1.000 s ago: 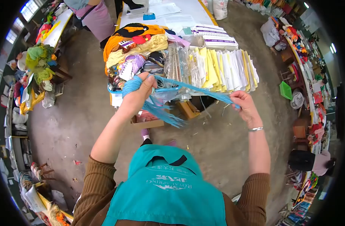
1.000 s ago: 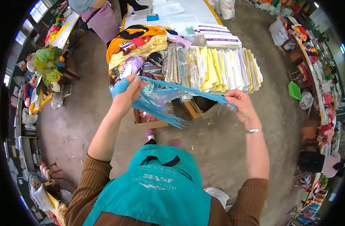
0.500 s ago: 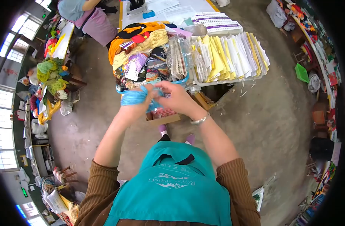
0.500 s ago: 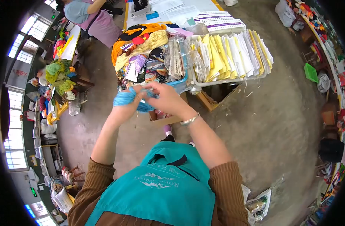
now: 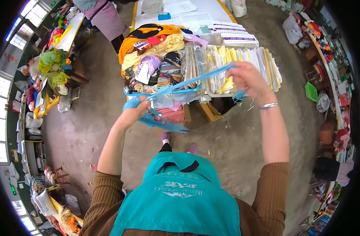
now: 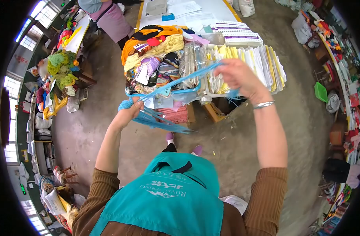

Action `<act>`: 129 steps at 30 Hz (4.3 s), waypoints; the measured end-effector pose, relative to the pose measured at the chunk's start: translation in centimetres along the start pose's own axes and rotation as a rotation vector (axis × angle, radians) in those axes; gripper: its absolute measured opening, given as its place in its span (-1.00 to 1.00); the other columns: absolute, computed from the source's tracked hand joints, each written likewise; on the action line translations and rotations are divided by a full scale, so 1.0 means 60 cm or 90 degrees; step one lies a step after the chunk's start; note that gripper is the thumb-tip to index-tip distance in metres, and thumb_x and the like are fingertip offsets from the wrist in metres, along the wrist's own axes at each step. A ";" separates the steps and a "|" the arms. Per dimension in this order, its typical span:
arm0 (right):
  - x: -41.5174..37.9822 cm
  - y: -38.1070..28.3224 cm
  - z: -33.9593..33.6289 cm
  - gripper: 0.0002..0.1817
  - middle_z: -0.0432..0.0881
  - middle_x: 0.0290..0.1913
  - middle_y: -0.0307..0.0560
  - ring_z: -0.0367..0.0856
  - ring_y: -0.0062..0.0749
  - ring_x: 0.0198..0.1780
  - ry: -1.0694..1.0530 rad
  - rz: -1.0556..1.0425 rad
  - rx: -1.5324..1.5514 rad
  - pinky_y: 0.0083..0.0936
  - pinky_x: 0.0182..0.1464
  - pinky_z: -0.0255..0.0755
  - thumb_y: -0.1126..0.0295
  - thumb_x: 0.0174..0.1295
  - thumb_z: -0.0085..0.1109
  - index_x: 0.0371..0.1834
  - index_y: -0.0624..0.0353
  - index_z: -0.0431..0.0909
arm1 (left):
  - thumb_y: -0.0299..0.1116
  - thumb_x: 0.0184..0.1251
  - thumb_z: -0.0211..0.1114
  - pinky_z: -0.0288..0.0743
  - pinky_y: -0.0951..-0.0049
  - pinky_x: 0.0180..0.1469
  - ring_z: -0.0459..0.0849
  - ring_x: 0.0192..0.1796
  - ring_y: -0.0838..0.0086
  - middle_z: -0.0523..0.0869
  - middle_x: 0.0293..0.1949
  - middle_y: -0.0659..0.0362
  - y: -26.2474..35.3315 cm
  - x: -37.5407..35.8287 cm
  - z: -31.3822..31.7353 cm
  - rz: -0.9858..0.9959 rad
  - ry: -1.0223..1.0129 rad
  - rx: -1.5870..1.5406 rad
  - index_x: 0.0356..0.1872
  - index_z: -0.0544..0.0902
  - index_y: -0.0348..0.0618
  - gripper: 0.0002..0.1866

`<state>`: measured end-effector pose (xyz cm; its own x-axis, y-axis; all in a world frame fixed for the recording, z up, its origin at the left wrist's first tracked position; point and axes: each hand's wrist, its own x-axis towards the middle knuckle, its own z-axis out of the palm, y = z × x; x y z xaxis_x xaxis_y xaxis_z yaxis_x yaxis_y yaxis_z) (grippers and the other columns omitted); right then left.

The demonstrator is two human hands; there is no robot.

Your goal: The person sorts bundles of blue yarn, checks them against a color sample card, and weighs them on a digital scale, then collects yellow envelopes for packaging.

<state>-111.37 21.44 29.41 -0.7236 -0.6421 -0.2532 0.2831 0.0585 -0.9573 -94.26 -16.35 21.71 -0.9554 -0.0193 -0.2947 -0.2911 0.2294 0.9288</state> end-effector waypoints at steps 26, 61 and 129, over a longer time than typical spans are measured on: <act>0.092 -0.304 0.198 -0.70 0.21 -0.71 -0.51 0.04 -0.82 -0.69 -0.141 -0.069 -0.417 -0.72 -0.65 -0.11 0.26 0.36 0.00 -0.11 0.21 0.66 | -0.23 0.47 0.14 0.45 0.64 -0.31 0.66 -0.24 0.63 0.57 0.20 0.15 0.204 0.069 0.006 0.333 -0.065 -0.261 0.37 0.41 -0.21 -0.49; 0.157 0.060 0.428 -0.44 0.60 -0.37 -0.30 0.42 -0.78 -0.48 -0.372 -0.048 -0.075 -0.75 -0.44 0.30 0.56 0.17 0.17 0.30 0.19 0.38 | -0.15 0.51 0.10 0.23 0.68 -0.60 0.37 -0.67 0.68 0.74 -0.16 0.08 -0.054 -0.183 -0.126 0.287 -0.161 -0.709 0.19 0.54 -0.33 -0.55; 0.835 0.591 0.891 -0.84 0.54 -0.50 -0.27 0.52 -0.52 -0.46 0.077 0.488 0.458 -0.54 -0.35 0.54 0.33 0.37 0.18 -0.16 0.19 0.55 | -0.15 0.59 -0.04 0.24 0.61 -0.82 0.33 -0.87 0.59 0.49 -0.81 0.20 -0.390 -0.513 -0.531 0.211 0.848 -0.525 -0.37 0.46 -0.24 -0.62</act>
<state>-103.95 -49.50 -9.74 -0.2405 -0.5426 -0.8048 0.9682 -0.0757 -0.2383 -59.64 -52.14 16.21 -0.2105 -0.9745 -0.0774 0.4043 -0.1588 0.9007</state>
